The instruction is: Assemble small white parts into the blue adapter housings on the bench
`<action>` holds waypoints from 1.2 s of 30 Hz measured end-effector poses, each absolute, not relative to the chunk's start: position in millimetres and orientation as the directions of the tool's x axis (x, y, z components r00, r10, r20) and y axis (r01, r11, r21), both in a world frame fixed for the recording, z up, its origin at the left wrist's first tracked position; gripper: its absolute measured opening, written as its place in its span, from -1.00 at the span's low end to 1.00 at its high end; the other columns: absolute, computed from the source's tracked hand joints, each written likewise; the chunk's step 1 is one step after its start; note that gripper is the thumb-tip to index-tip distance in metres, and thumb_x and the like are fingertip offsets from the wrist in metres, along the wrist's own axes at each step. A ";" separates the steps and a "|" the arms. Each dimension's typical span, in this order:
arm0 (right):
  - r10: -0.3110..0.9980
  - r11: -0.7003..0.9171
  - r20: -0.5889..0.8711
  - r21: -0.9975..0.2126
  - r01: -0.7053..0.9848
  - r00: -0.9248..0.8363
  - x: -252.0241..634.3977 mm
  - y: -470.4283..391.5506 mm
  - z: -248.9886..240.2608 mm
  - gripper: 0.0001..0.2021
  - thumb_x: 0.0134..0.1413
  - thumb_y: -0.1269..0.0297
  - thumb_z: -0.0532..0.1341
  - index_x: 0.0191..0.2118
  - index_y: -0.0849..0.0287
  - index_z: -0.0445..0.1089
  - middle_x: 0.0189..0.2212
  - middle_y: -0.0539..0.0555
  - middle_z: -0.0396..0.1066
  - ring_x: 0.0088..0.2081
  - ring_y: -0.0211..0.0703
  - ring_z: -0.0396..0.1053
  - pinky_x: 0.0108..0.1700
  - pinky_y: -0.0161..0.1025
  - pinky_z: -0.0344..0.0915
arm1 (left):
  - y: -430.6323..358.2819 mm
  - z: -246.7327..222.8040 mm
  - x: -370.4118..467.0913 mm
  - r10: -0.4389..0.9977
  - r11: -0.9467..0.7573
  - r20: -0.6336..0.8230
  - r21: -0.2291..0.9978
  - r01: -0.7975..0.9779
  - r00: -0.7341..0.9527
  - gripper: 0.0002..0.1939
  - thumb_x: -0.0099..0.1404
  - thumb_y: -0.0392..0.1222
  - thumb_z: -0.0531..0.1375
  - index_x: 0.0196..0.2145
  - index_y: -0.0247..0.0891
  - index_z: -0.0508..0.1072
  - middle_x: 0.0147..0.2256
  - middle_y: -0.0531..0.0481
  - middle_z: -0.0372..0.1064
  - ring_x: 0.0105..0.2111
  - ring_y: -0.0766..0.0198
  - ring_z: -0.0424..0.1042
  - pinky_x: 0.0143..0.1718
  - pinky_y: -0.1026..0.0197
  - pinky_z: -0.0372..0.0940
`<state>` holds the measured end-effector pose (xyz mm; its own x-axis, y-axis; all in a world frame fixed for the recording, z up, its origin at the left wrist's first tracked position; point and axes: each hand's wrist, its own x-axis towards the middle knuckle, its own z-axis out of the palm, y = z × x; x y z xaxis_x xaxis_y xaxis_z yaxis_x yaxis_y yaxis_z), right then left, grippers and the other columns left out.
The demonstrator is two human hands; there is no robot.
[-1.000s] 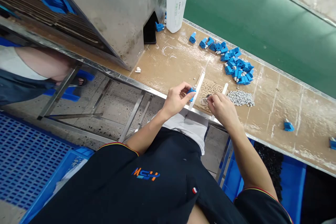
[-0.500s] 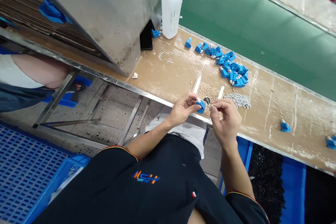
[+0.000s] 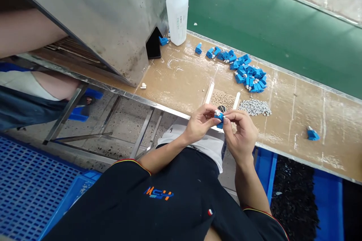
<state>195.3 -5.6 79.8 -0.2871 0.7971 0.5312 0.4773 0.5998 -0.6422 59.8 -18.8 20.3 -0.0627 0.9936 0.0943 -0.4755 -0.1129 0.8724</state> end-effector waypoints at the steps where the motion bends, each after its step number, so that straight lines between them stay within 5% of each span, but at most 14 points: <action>1: 0.794 0.604 0.535 -0.639 0.477 -0.290 195.5 -5.6 79.5 -0.92 0.37 0.32 0.21 -0.23 0.06 0.38 -0.29 0.07 0.51 -0.26 -0.11 0.50 -0.27 -0.17 0.46 | -18.8 20.1 60.4 0.993 -0.121 0.101 0.867 -0.483 -0.068 -0.53 0.19 0.24 0.44 -0.22 -0.16 0.45 -0.30 0.06 0.44 -0.31 0.33 0.47 -0.21 0.25 0.42; 9: 0.798 0.603 0.502 -0.645 0.470 -0.334 198.0 -6.0 78.8 -0.90 0.33 0.41 0.23 -0.24 0.07 0.37 -0.29 0.04 0.49 -0.26 -0.15 0.48 -0.27 -0.22 0.43 | -20.7 13.7 62.4 0.976 -0.218 0.178 0.859 -0.463 -0.129 -0.63 0.25 0.13 0.43 -0.23 -0.19 0.50 -0.34 0.06 0.47 -0.33 0.36 0.49 -0.24 0.31 0.43; 17: 0.802 0.592 0.429 -0.663 0.458 -0.416 202.7 -5.2 81.9 -0.87 0.35 0.43 0.21 -0.26 0.06 0.38 -0.30 0.03 0.50 -0.25 -0.14 0.49 -0.22 -0.19 0.43 | -21.3 11.6 45.0 0.946 -0.323 0.315 0.924 -0.206 -0.070 -0.64 0.33 0.15 0.36 -0.26 -0.24 0.57 -0.33 -0.02 0.52 -0.33 0.28 0.53 -0.29 0.26 0.45; 24: 0.840 0.516 0.405 -0.801 0.303 -0.360 205.6 -6.4 56.3 -0.91 0.32 0.29 0.26 -0.10 0.07 0.42 -0.19 0.11 0.49 -0.25 -0.12 0.45 -0.29 -0.17 0.44 | -21.0 14.8 46.0 0.931 -0.366 0.343 0.869 -0.334 -0.126 -0.79 0.33 0.01 0.39 -0.22 -0.16 0.58 -0.18 -0.03 0.56 -0.21 0.29 0.58 -0.17 0.27 0.49; 31: 0.765 0.603 0.615 -0.581 0.546 -0.191 201.7 -5.9 50.4 -0.91 0.30 0.32 0.30 -0.13 0.08 0.40 -0.24 0.08 0.42 -0.25 -0.10 0.39 -0.26 -0.16 0.36 | -17.9 36.5 62.4 0.995 -0.097 0.089 0.945 -0.312 -0.038 -0.55 0.31 0.11 0.38 0.02 -0.22 0.57 -0.08 -0.16 0.64 -0.06 0.14 0.65 0.02 0.17 0.53; 36: 0.709 0.553 0.700 -0.472 0.686 -0.090 198.5 1.4 57.4 -0.90 0.30 0.36 0.30 -0.22 0.09 0.35 -0.35 0.04 0.35 -0.31 -0.12 0.31 -0.26 -0.16 0.29 | -0.7 57.0 74.2 0.997 -0.077 0.081 0.969 -0.237 0.008 -0.57 0.38 0.15 0.30 -0.04 -0.28 0.57 -0.09 -0.20 0.66 -0.09 0.13 0.66 0.00 0.15 0.54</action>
<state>198.5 1.4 57.4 -0.0904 0.7087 0.6997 0.6863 0.5534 -0.4720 74.2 -0.7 57.0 0.0082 0.9967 0.0812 -0.2365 -0.0769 0.9686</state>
